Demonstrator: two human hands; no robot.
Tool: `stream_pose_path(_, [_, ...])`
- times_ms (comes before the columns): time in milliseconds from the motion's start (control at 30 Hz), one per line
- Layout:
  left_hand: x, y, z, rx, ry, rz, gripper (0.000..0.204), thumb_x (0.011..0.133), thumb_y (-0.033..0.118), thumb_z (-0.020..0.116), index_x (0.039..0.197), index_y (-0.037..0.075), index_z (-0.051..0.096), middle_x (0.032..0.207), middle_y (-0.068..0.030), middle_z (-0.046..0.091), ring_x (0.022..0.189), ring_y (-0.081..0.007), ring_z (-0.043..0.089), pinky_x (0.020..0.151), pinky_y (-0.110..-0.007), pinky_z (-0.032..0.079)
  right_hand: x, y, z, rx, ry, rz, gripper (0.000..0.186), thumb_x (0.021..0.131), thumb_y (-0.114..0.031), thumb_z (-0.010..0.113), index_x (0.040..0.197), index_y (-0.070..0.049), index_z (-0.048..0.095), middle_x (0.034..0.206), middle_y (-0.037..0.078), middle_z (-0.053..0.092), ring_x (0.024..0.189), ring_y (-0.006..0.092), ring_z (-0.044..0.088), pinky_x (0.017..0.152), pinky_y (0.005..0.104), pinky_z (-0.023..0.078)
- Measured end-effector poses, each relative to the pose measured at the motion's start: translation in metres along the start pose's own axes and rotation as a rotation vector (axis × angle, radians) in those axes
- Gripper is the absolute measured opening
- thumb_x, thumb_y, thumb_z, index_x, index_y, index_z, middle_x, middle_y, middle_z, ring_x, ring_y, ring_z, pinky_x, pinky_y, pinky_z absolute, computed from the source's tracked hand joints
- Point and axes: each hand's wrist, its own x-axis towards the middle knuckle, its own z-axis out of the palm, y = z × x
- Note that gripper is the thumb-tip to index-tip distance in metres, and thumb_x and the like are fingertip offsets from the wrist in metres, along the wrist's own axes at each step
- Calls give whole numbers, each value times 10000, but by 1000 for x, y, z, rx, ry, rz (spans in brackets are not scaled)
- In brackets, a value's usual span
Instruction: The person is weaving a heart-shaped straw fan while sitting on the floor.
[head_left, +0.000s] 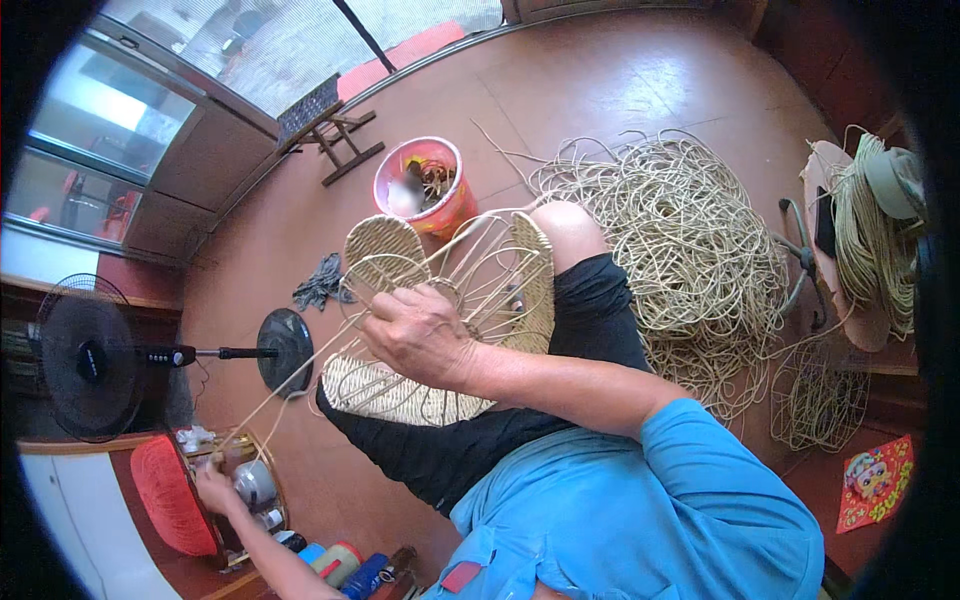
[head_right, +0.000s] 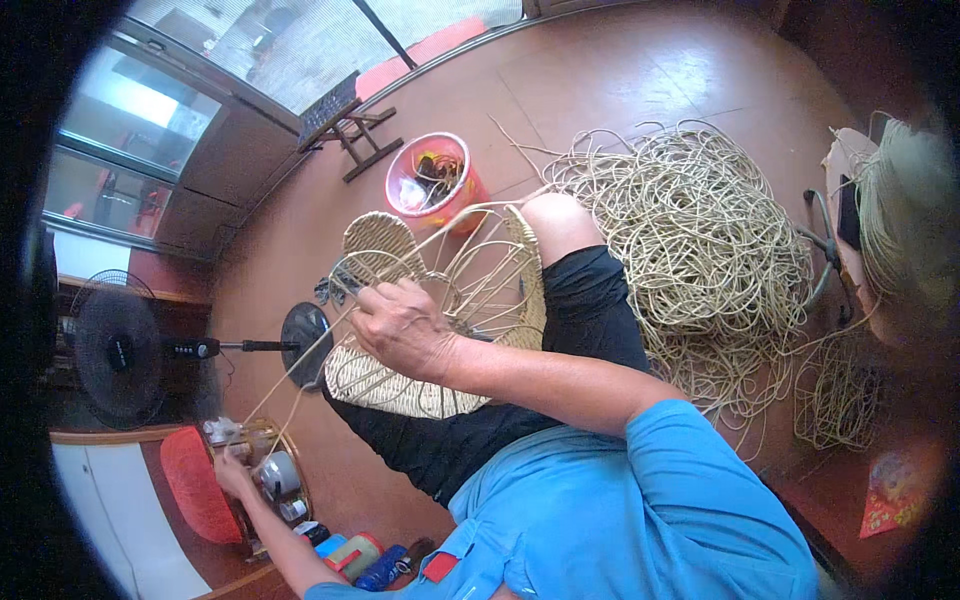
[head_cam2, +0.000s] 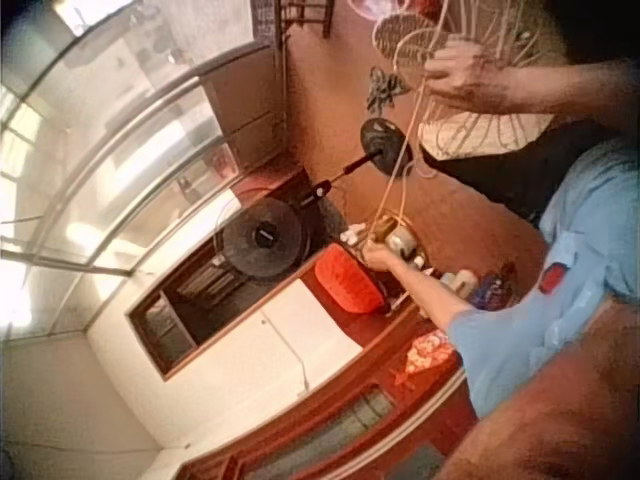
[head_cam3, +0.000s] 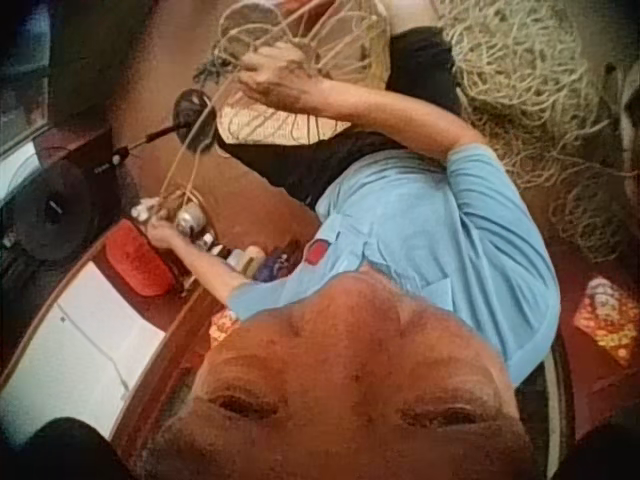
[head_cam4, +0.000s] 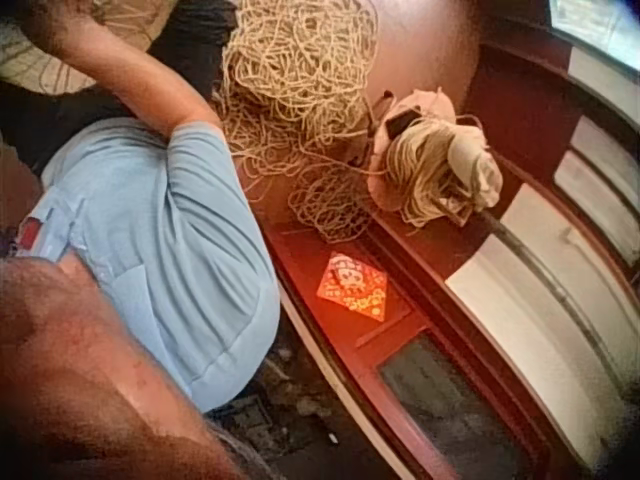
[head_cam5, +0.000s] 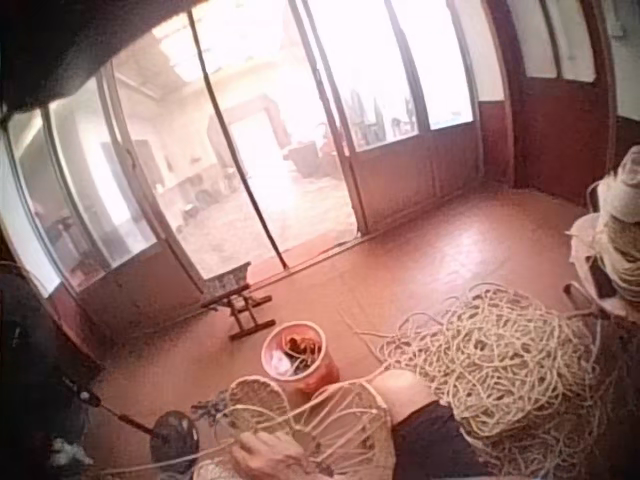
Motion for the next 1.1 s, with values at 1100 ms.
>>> stream_pose_path(1100, [-41, 170, 45, -672, -117, 362, 363, 1082, 165, 683, 1410, 9, 696, 1286, -176, 740, 1034, -403, 742, 931, -414, 579, -3, 1, 3, -21, 5, 3, 161, 917, -247, 777, 843, -157, 665, 867, 33, 565, 804, 225, 644, 738, 401, 481])
